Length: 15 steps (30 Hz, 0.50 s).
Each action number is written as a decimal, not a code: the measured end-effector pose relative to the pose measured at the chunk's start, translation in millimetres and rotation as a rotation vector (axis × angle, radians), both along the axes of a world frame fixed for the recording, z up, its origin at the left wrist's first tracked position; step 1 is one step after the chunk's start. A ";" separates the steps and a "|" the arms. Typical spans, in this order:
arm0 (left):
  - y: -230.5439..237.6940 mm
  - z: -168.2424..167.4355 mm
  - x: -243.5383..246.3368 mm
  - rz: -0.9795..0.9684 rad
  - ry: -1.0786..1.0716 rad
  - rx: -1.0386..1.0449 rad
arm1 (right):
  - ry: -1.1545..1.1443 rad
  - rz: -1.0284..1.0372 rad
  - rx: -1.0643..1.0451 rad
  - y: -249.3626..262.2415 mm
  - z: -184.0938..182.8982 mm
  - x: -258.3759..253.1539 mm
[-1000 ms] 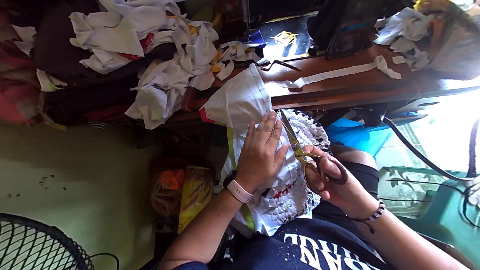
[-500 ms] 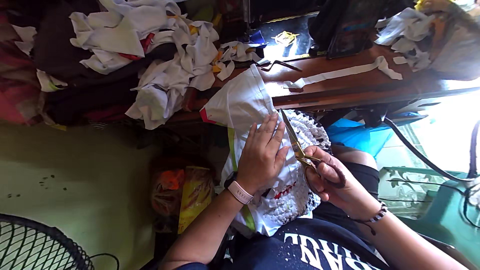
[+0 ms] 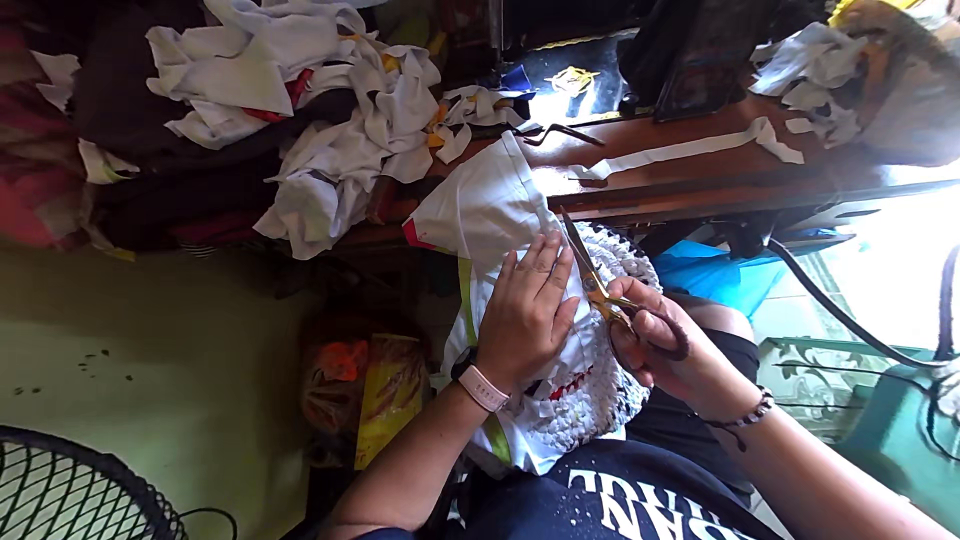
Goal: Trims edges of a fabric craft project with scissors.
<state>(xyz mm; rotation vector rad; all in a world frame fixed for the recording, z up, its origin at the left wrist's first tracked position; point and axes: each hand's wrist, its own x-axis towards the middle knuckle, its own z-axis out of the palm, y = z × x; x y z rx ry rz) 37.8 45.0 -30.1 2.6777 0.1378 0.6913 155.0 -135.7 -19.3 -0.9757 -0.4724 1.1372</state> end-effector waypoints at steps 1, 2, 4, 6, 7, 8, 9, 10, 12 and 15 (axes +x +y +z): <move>-0.1 -0.6 0.2 0.002 -0.004 -0.001 | -0.006 0.000 -0.002 1.6 0.4 1.3; -0.2 -0.8 0.5 0.003 -0.007 -0.002 | -0.015 0.002 -0.004 2.9 0.8 2.7; -0.4 -0.8 0.3 0.003 -0.006 -0.004 | -0.044 0.003 -0.021 4.7 2.1 5.2; -0.6 -0.4 0.1 0.001 -0.005 -0.005 | -0.065 -0.002 -0.035 5.5 2.8 6.5; -0.7 -0.7 0.0 0.001 -0.005 -0.005 | -0.068 -0.003 -0.035 5.6 2.7 6.9; -0.8 -1.2 0.0 0.000 -0.007 -0.002 | -0.069 -0.004 -0.034 5.7 2.4 7.0; -0.9 -1.7 0.1 0.000 -0.010 0.000 | -0.067 -0.007 -0.034 5.8 2.2 7.0; -1.2 -1.7 0.1 0.000 -0.010 0.001 | -0.063 -0.009 -0.037 6.1 2.0 7.0; -1.7 -1.3 -0.1 0.003 -0.008 0.003 | -0.059 -0.010 -0.038 6.5 1.8 7.1; -1.5 -1.0 0.1 0.004 -0.008 0.005 | -0.063 -0.011 -0.038 6.8 1.8 7.2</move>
